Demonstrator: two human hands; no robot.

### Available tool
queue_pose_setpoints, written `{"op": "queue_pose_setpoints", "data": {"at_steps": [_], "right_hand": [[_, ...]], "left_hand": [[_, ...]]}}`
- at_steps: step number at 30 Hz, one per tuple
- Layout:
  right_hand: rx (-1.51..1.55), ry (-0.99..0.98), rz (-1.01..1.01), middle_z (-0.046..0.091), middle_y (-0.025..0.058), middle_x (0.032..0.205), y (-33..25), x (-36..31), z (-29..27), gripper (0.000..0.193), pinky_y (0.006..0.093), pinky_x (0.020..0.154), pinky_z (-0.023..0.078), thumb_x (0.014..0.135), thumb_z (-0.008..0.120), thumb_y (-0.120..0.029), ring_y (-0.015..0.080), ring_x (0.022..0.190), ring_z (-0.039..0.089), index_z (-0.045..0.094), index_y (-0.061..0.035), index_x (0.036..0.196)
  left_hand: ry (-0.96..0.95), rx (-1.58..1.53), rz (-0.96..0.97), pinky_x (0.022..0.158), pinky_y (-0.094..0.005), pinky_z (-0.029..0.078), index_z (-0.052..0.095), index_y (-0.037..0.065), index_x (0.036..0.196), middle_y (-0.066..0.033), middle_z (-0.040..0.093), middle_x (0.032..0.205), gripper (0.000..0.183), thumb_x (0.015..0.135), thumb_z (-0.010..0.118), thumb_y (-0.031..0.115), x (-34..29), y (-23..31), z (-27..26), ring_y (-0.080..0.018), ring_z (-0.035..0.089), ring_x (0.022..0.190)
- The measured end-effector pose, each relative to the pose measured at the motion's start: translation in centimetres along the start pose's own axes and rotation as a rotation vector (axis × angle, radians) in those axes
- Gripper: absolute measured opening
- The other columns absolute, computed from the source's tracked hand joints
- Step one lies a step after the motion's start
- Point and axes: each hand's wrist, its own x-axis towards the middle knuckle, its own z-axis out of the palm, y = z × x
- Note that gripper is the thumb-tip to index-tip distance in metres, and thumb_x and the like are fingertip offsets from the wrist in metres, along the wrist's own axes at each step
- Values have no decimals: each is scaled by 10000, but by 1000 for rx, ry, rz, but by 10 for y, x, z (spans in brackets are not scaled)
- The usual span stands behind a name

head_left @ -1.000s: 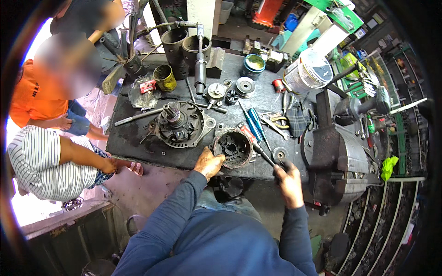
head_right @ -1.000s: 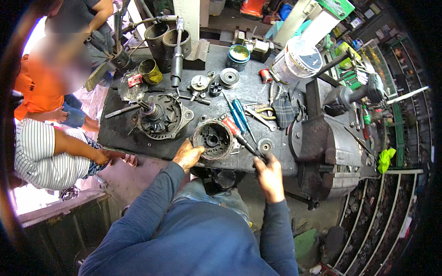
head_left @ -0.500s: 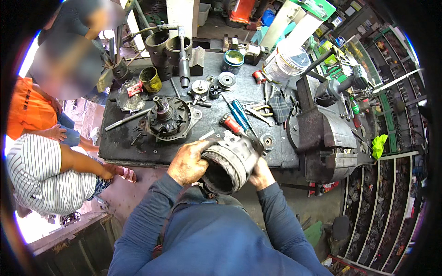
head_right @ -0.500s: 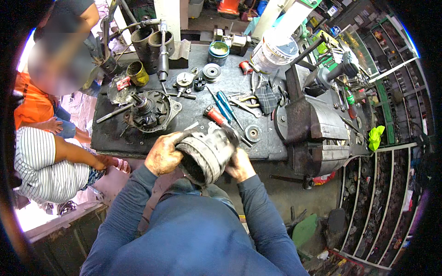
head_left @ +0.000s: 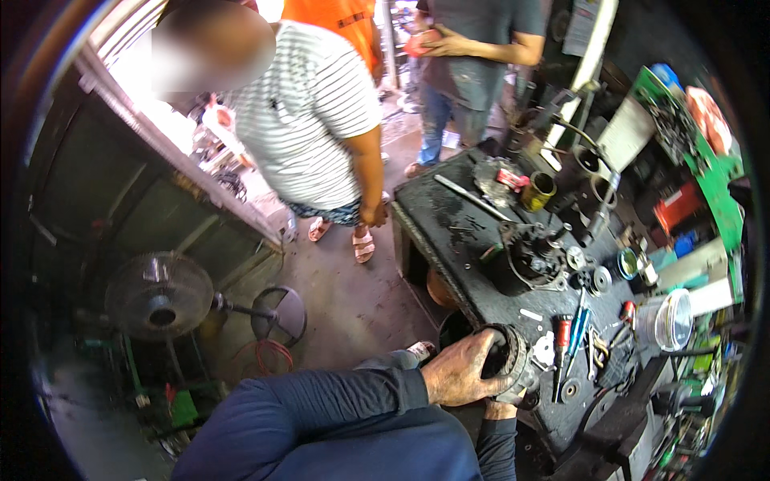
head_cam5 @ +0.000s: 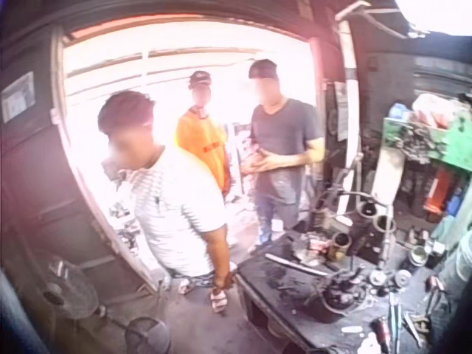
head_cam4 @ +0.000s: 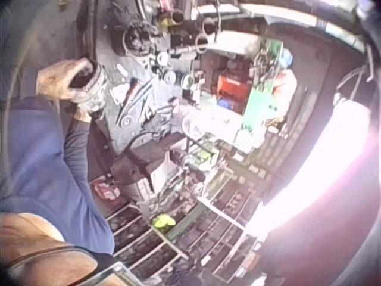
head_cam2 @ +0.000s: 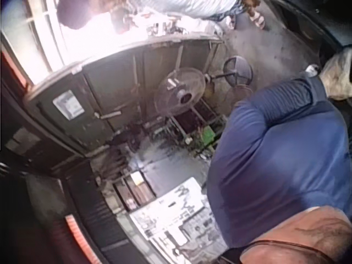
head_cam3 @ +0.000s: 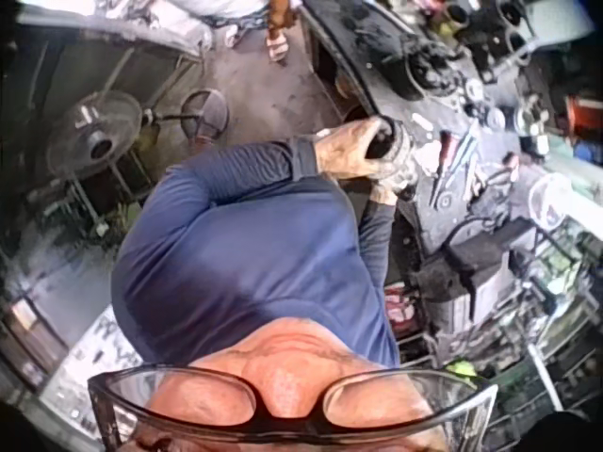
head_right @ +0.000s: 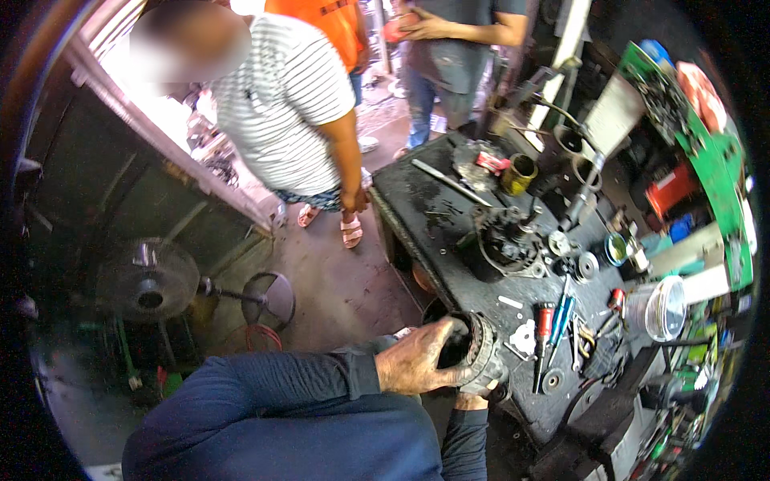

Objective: The person assembles an alternator on a workbench, attaching the housing and rotor, then tightening bolts with a screwdriver and wrench. They handle small parts and tools while another person works nearby.

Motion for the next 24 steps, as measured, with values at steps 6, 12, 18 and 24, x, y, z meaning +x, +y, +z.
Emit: {"op": "queue_pose_setpoints", "data": {"at_steps": [6, 12, 18, 24], "right_hand": [[1352, 84, 432, 672, 155, 1297, -2, 4, 39, 463, 454, 1061, 511, 1059, 463, -360, 311, 1191, 656, 600, -36, 1359], [1439, 41, 490, 705, 140, 1204, -34, 34, 62, 417, 431, 983, 557, 1090, 434, -339, 277, 1092, 693, 633, -24, 1278], [562, 81, 408, 704, 120, 1016, -92, 86, 82, 319, 355, 842, 521, 1056, 547, -242, 203, 909, 642, 679, 39, 1130], [352, 241, 390, 729, 138, 907, -185, 104, 17, 218, 335, 790, 520, 1019, 628, -141, 202, 837, 663, 719, 42, 1095]], "left_hand": [[-216, -735, -76, 1002, -343, 497, 690, 48, 1305, -67, 749, 1196, 385, 965, 738, 222, -20, -47, -28, -161, 656, 1096], [-154, -1055, -168, 1016, -331, 497, 685, 35, 1308, -52, 726, 1250, 384, 928, 728, 71, -28, -81, -79, -148, 653, 1108], [-76, -1084, -351, 981, -329, 525, 685, 61, 1291, -33, 723, 1210, 366, 927, 723, 47, -29, -116, -146, -132, 651, 1108], [63, -1264, -497, 1003, -392, 554, 662, -19, 1265, -127, 728, 1202, 391, 882, 657, 60, -24, -160, -211, -251, 702, 1099]]}}
